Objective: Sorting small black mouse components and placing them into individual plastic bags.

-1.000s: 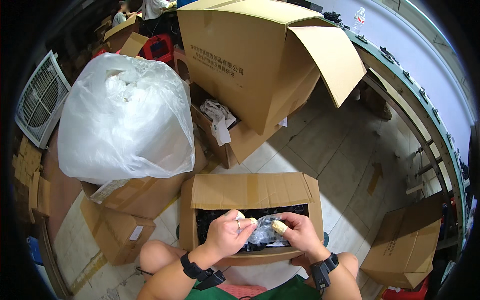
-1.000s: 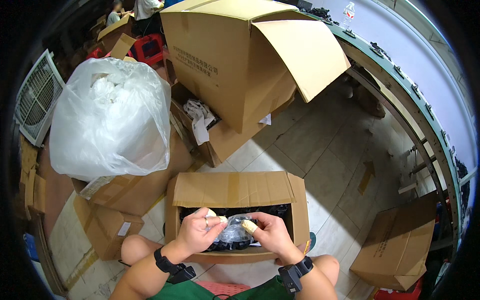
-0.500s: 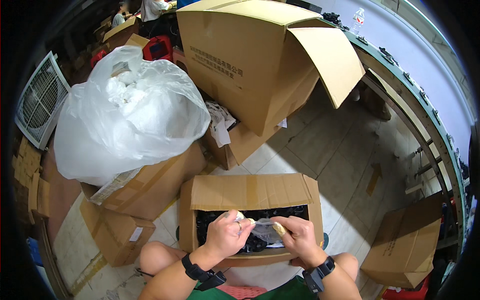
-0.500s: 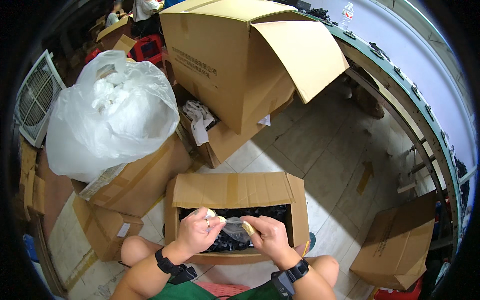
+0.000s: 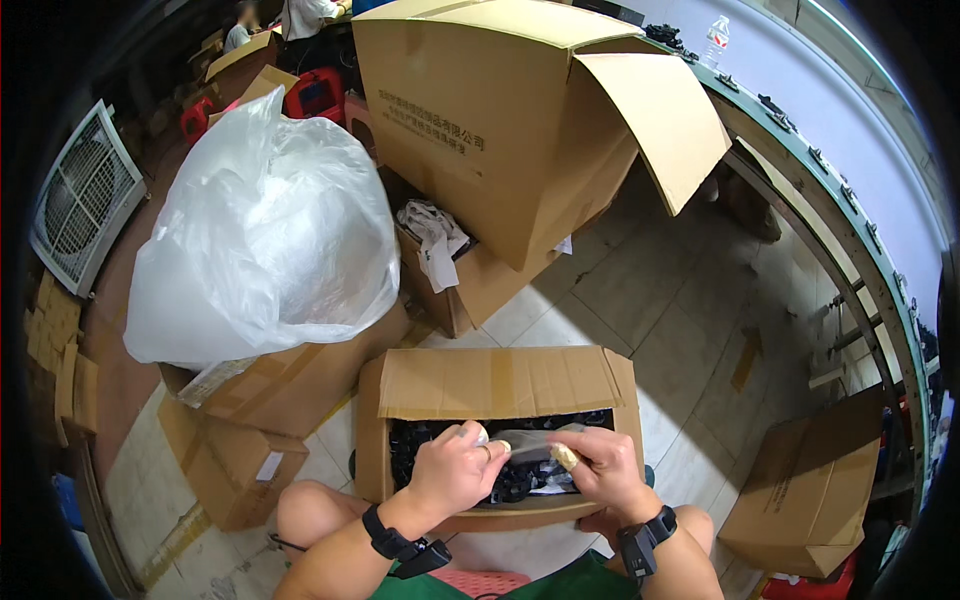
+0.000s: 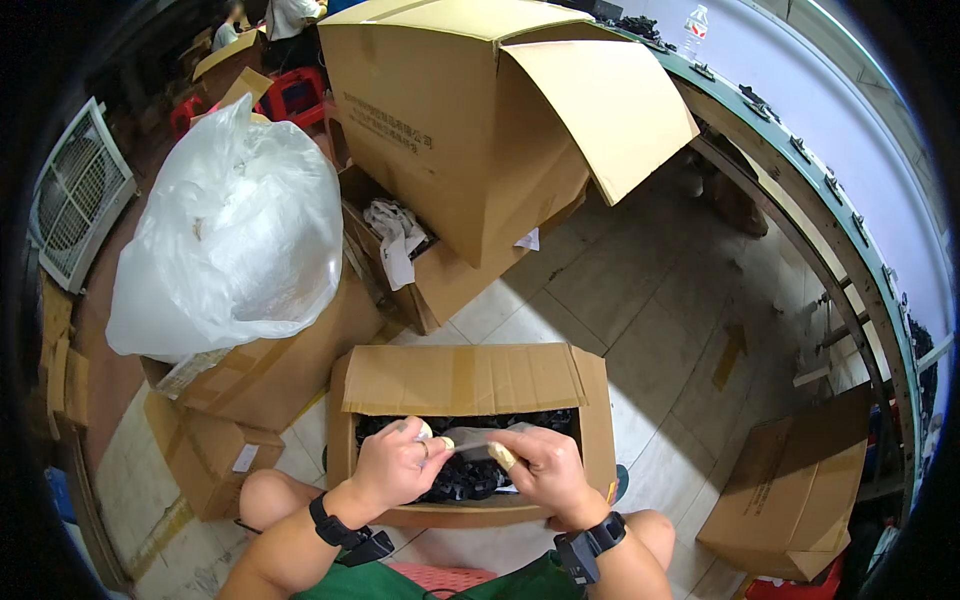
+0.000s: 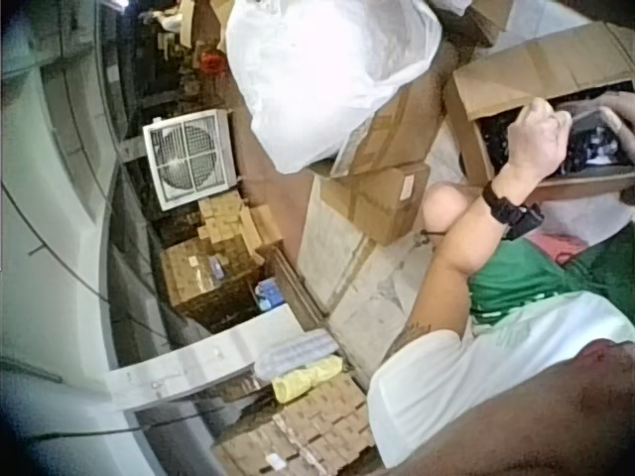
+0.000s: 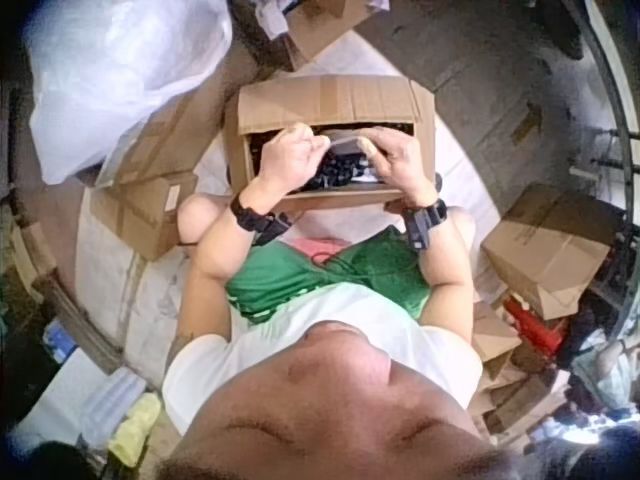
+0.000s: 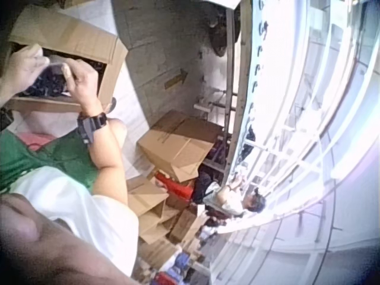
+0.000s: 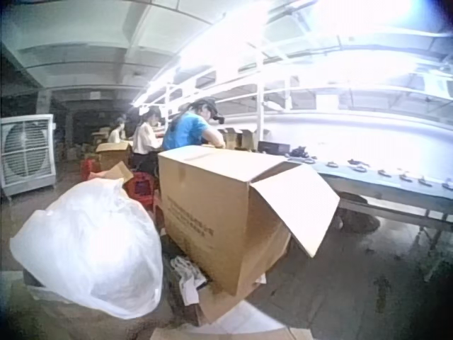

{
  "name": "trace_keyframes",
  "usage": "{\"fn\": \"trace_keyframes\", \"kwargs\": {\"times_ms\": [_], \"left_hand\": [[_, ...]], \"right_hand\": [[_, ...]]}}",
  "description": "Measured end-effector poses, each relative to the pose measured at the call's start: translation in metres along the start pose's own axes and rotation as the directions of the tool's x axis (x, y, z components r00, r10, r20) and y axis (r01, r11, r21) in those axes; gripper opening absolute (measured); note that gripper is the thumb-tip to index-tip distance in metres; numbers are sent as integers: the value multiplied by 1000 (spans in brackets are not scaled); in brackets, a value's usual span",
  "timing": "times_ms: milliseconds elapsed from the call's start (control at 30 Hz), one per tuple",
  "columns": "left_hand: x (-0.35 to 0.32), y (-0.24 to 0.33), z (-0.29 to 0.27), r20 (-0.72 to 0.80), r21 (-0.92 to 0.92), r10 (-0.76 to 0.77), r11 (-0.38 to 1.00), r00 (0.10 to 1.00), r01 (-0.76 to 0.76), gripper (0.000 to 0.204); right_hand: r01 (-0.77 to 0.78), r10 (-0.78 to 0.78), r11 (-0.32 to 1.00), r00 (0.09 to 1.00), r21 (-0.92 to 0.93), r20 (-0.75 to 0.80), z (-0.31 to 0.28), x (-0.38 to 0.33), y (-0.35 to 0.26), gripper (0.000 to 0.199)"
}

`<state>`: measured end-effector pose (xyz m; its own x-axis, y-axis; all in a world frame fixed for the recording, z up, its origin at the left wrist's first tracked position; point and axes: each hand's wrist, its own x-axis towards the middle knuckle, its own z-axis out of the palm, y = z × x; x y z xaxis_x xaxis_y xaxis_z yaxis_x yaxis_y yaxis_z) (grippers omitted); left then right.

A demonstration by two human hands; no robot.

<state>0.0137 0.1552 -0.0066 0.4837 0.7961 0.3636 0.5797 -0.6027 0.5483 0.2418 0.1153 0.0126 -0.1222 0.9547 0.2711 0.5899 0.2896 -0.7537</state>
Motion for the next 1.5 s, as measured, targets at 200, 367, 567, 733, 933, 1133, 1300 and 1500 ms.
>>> {"fn": "trace_keyframes", "kwargs": {"times_ms": [200, 367, 567, 733, 933, 1133, 1300, 1500], "left_hand": [[3, -5, -3, 185, -4, -47, 999, 982, 48, 9], [5, -3, -4, 42, -89, -76, 993, 996, 80, 10], [5, -2, -11, -98, -82, -102, 992, 990, 94, 8], [9, -5, -4, -122, -264, -201, 951, 972, 163, 9], [10, 3, -6, -103, -425, -101, 904, 990, 48, 6], [-6, 3, 11, -40, -534, 42, 844, 998, -56, 30], [-7, 11, 11, 64, -443, 210, 882, 976, -160, 54], [0, 6, 4, -206, -166, 95, 977, 974, -130, 34]], "right_hand": [[-63, 66, 997, 995, -45, 79, 20, -1, 8, 18], [-68, 68, 998, 997, 11, 31, 21, -1, 6, 17], [-41, 40, 993, 999, -111, -4, 14, -5, 3, 13], [-304, 148, 727, 945, 616, 292, 21, -17, 2, 18], [-534, 282, 73, 821, 842, 496, 49, -29, 3, 33], [-453, 321, 144, 862, 880, 391, 74, -32, -15, 49], [-510, 378, 278, 837, 814, 395, 60, -22, -8, 49], [-583, 398, 703, 797, 407, 454, 44, -12, -11, 43]]}}
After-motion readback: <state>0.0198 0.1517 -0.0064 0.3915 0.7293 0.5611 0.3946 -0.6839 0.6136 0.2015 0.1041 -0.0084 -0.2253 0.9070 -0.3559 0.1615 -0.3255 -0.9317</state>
